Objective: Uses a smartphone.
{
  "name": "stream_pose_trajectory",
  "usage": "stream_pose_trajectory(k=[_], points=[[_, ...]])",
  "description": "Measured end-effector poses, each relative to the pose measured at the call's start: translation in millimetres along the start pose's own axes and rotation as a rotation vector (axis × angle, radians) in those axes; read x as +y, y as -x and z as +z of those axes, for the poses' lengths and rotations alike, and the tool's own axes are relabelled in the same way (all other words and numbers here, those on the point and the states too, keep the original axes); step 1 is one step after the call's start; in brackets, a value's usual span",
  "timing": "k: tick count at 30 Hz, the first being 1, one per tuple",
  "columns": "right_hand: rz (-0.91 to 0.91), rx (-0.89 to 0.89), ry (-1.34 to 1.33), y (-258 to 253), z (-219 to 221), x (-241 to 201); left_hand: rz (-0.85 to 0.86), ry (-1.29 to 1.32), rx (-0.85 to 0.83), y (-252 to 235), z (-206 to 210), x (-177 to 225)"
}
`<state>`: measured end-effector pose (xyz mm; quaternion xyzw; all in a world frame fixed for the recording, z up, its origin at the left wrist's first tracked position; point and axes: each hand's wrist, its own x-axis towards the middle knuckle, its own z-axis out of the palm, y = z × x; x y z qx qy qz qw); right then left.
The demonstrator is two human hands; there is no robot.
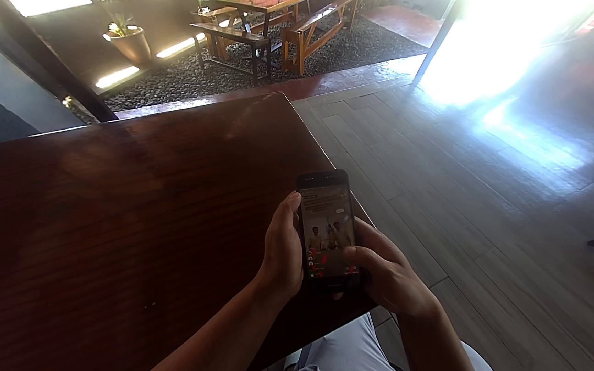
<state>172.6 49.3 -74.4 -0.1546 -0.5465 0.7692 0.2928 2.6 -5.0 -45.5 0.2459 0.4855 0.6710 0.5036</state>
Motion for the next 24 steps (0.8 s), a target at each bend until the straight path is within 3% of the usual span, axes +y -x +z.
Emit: stream_pose_trajectory(k=[24], points=[[-0.010,-0.001,-0.002,-0.1,0.2,0.3,-0.001,-0.001,0.005,0.9,0.4,0.1]])
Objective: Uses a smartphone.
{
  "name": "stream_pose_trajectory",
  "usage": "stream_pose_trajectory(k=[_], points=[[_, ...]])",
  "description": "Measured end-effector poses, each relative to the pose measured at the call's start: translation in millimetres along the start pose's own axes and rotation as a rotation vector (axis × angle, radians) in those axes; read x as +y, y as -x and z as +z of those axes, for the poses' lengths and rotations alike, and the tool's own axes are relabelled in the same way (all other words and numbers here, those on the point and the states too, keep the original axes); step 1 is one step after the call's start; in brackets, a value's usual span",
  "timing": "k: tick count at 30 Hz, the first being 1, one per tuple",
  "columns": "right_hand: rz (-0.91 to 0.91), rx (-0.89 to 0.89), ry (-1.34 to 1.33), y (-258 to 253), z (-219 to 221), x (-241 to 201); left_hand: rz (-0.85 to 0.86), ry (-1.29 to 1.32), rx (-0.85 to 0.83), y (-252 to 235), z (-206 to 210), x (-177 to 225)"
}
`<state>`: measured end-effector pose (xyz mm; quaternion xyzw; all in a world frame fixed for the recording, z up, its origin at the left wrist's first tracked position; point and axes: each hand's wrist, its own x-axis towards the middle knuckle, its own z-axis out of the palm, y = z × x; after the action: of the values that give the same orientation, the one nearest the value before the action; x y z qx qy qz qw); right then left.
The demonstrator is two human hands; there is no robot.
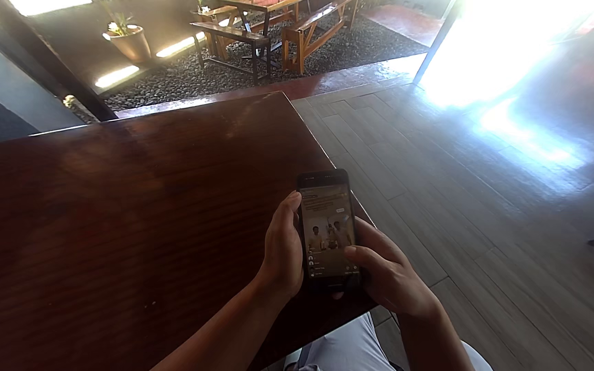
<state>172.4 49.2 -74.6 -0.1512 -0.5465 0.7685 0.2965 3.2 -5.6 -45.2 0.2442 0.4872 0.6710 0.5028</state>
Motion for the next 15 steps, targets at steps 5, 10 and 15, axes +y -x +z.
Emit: stream_pose_trajectory(k=[5,10,15], points=[[0.001,-0.004,-0.004,0.2,-0.1,-0.2,-0.007,0.011,0.003,0.1,0.6,0.1],[0.003,0.001,0.003,0.2,-0.8,0.7,-0.008,0.008,-0.001,-0.1,-0.3,-0.8],[0.002,0.006,0.009,-0.1,-0.3,0.5,0.001,0.017,-0.019,-0.1,-0.6,-0.4]])
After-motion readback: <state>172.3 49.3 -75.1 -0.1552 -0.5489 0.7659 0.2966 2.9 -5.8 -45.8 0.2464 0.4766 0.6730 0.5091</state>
